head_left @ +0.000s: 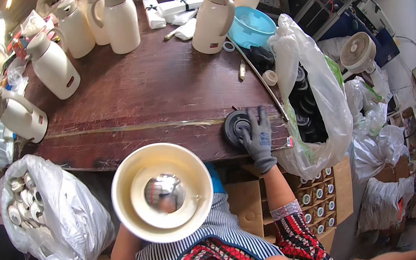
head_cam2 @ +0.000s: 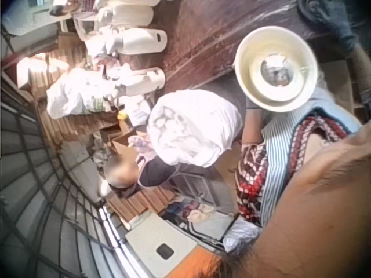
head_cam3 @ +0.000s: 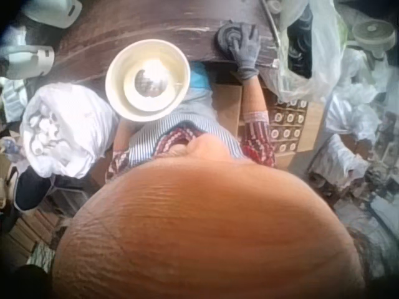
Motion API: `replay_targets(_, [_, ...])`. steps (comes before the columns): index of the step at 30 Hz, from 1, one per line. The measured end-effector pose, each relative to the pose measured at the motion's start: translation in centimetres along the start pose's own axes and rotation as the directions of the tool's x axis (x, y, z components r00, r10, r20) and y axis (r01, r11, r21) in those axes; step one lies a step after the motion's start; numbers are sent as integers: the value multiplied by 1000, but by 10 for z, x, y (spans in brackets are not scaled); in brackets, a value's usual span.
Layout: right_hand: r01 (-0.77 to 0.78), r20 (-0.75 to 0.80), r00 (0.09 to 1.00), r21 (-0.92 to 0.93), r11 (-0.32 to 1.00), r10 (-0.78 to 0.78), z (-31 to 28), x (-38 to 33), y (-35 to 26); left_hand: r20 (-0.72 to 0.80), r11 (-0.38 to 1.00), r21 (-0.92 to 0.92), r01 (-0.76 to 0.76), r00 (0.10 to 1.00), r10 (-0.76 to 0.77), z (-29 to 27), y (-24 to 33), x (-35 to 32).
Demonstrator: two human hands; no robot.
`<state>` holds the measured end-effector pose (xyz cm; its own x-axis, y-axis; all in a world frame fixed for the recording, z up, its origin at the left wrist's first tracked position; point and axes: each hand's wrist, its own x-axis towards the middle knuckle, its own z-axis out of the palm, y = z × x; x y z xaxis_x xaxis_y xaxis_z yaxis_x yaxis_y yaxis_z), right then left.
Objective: The person repeatedly picks up white thermos bodies, inserts inner liners, and screws on lids. They handle each unit one at a time, place finished thermoses on the table, and retrieve new parts from a nearby crate.
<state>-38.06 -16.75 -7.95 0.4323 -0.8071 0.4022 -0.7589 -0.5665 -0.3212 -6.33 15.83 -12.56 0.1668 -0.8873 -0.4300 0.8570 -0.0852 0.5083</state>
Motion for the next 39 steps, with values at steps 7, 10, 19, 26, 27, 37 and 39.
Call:
replay_targets(7, [-171,271,922,-351,921,275,0,17,-60,-42,964,61,-258,964,261,-42,11,8])
replay_targets(10, [-177,178,972,106,978,156,-19,9,-54,-173,901,257,-348,901,398,-24,22,-5])
replay_targets(19, [414,212,753,582,700,-622,-148,-10,-214,-18,813,422,-401,893,449,-14,43,-6])
replay_targets(26, [540,140,540,699,469,-830,-156,-11,-210,30,960,277,-30,999,23,-8,51,-10])
replay_targets(27, [536,130,536,711,455,-834,-156,-12,-208,15,961,277,-5,1000,1,0,54,-12])
replay_targets(37, [498,40,690,698,514,-722,-150,-33,-206,-65,830,240,-503,845,531,34,65,-39])
replay_targets(39, [487,8,718,709,510,-696,-140,-36,-197,-2,653,469,-595,738,675,22,65,-39])
